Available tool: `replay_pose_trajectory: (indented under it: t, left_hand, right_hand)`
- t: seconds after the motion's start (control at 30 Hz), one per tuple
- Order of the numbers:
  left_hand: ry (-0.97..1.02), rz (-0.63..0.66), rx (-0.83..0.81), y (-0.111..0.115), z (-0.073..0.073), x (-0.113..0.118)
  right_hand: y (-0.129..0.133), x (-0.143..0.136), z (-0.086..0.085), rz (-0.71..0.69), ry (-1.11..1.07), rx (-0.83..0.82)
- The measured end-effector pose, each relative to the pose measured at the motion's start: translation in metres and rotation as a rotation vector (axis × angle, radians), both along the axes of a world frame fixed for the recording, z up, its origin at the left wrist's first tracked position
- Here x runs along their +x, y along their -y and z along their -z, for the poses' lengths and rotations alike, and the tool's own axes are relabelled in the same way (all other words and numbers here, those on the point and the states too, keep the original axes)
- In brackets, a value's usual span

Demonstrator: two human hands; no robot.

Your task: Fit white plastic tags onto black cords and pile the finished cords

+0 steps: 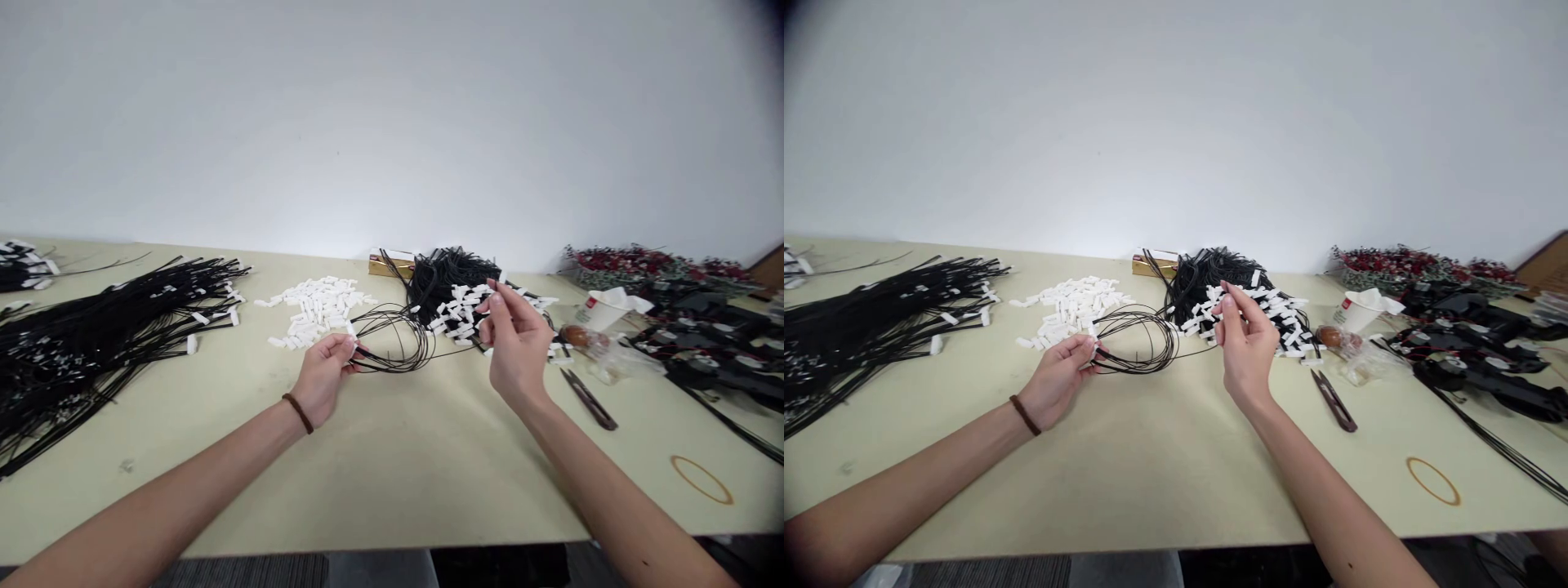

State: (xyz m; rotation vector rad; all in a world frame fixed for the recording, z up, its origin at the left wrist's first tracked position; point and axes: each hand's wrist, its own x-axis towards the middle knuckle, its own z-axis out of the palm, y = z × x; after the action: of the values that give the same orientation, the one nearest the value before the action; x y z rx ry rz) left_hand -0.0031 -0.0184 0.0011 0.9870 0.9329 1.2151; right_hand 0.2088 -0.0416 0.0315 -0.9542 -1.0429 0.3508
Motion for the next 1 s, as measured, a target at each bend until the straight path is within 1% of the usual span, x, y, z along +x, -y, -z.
replay_pose_trajectory:
  t: [0.07, 0.1, 0.17, 0.23, 0.3, 0.4, 0.7, 1.0]
  left_hand:
    - [-0.027, 0.030, 0.025, 0.002, -0.001, 0.001]
    - [-0.044, 0.049, 0.041, 0.003, -0.001, 0.002]
    - [-0.077, 0.093, 0.071, 0.004, -0.001, 0.003]
    - [-0.099, 0.125, 0.100, 0.006, -0.001, 0.005]
    - [-0.116, 0.148, 0.122, 0.007, -0.001, 0.006]
    - [-0.132, 0.174, 0.136, 0.008, 0.000, 0.006]
    - [-0.132, 0.189, 0.162, 0.007, 0.000, 0.006]
    - [-0.126, 0.175, 0.157, 0.008, -0.003, 0.006]
  right_hand:
    - [0.005, -0.005, 0.003, 0.085, 0.271, 0.034]
    - [0.008, -0.010, 0.005, 0.092, 0.421, 0.054]
    - [0.013, -0.022, 0.011, 0.049, 0.690, 0.119]
    - [0.017, -0.032, 0.016, 0.001, 0.864, 0.178]
    - [0.018, -0.039, 0.020, -0.017, 0.948, 0.189]
    - [0.018, -0.042, 0.023, -0.020, 0.969, 0.164]
    - [0.022, -0.041, 0.018, -0.024, 0.959, 0.143]
    - [0.023, -0.040, 0.018, -0.109, 0.950, 0.092]
